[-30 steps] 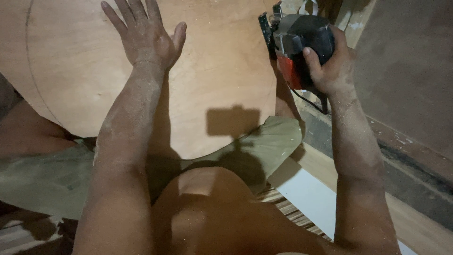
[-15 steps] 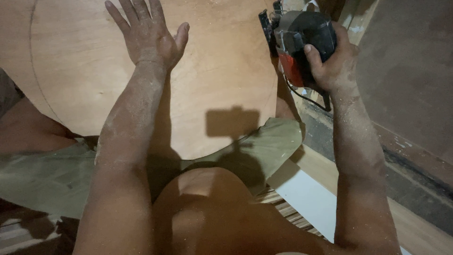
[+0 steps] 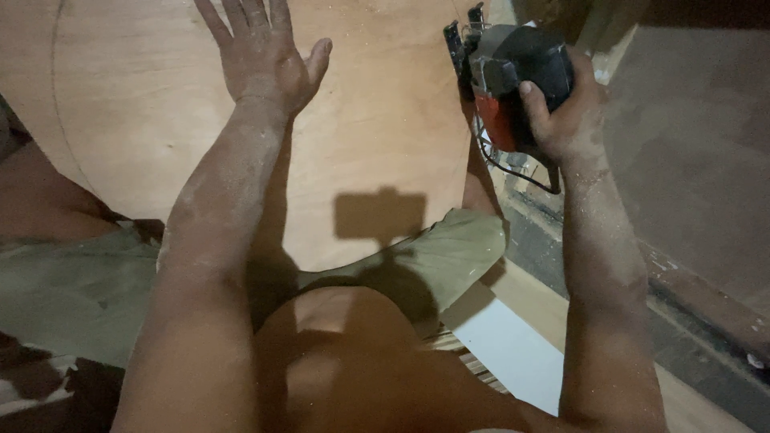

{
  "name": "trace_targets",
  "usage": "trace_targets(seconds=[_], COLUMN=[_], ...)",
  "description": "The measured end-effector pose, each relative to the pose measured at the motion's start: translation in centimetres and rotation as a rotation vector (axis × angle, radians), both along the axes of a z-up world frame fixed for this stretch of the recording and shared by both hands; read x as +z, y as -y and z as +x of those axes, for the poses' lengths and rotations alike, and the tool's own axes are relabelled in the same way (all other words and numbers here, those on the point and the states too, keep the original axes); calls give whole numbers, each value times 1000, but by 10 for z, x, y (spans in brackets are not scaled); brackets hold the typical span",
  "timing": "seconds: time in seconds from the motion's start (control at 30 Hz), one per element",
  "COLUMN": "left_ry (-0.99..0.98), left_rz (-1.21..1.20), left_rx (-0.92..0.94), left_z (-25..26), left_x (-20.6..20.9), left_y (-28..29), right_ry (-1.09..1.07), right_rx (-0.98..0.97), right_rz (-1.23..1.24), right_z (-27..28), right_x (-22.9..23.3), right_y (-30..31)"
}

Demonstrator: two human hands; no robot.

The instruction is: The person uses a jigsaw to cut a circular shape out of a large sheet of plywood. They guide the tool along a pre-drawn line while stabilizing the wood with their left hand.

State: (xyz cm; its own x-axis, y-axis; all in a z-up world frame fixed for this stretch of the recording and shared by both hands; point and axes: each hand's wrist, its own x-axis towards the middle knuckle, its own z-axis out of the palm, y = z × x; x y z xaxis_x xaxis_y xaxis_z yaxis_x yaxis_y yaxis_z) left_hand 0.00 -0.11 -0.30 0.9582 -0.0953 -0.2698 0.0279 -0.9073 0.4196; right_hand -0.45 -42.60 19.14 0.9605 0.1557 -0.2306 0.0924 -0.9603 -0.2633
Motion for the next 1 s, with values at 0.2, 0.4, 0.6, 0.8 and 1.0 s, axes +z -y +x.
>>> trace_targets(seconds=[0.2, 0.4, 0.6, 0.8, 1.0], left_ry=[-47, -43, -74, -67, -4], left_rz=[140, 189, 120, 186, 168], left_rx=[-48, -58, -41, -63, -43], left_z=[-3, -2, -3, 0, -2], left_x=[-23, -14, -14, -11, -13], left_y=[2, 2, 2, 2, 2], right_ry=[33, 93, 96, 77, 76], right_rx=[49, 55, 203, 134, 164], right_rz=[75, 27, 145, 26, 58], right_z=[6, 8, 17, 20, 26], right_x=[-3, -7, -10, -10, -4], right_y=[1, 3, 7, 7, -4])
